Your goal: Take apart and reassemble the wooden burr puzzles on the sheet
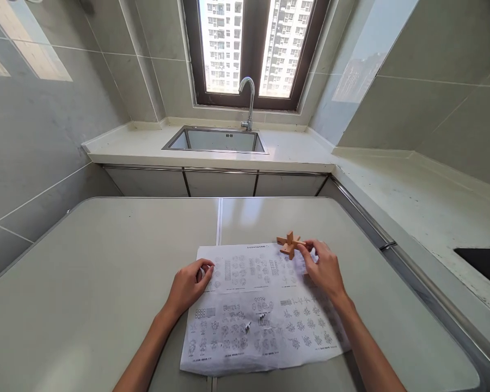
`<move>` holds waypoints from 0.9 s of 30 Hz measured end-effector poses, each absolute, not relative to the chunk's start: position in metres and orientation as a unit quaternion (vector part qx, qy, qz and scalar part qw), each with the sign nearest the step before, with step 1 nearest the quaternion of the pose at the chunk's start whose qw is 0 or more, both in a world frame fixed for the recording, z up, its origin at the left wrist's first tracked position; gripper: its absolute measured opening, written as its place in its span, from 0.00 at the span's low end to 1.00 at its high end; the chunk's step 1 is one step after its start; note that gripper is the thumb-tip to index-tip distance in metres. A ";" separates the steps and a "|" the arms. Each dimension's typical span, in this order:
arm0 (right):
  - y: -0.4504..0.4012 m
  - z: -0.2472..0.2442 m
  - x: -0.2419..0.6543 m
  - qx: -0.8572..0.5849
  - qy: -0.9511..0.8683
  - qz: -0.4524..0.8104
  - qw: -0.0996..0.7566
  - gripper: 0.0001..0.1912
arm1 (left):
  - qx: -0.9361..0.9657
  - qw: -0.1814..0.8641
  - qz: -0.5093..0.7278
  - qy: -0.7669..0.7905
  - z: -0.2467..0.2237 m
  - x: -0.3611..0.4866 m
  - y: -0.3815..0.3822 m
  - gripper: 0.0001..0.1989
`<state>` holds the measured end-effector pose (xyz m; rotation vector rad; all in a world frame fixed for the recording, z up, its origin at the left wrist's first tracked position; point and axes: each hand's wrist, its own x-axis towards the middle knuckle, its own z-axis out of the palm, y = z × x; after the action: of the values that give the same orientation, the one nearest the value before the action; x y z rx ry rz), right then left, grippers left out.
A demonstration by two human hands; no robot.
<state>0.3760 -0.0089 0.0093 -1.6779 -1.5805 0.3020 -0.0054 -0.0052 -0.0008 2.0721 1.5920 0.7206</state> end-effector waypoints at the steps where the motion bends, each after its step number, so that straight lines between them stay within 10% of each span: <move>1: -0.010 0.011 0.366 -0.638 -0.636 0.138 0.412 0.22 | 0.747 0.216 0.261 0.572 -0.001 -0.006 -0.005 0.17; 9: -0.015 0.004 0.295 -0.493 -0.699 0.295 0.425 0.15 | 0.761 0.253 0.298 0.517 0.009 0.002 -0.007 0.15; 15: -0.013 -0.005 0.283 -0.453 -0.703 0.371 0.404 0.15 | 0.778 0.358 0.283 0.432 0.013 0.030 -0.005 0.48; 27: -0.015 -0.021 0.280 -0.453 -0.695 0.408 0.381 0.14 | 0.774 0.381 0.284 0.419 0.007 0.040 0.001 0.41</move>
<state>0.2804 -0.0155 -0.0210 -1.1569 -1.7736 1.0425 0.0405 0.0009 0.0069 1.9741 1.0689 0.7249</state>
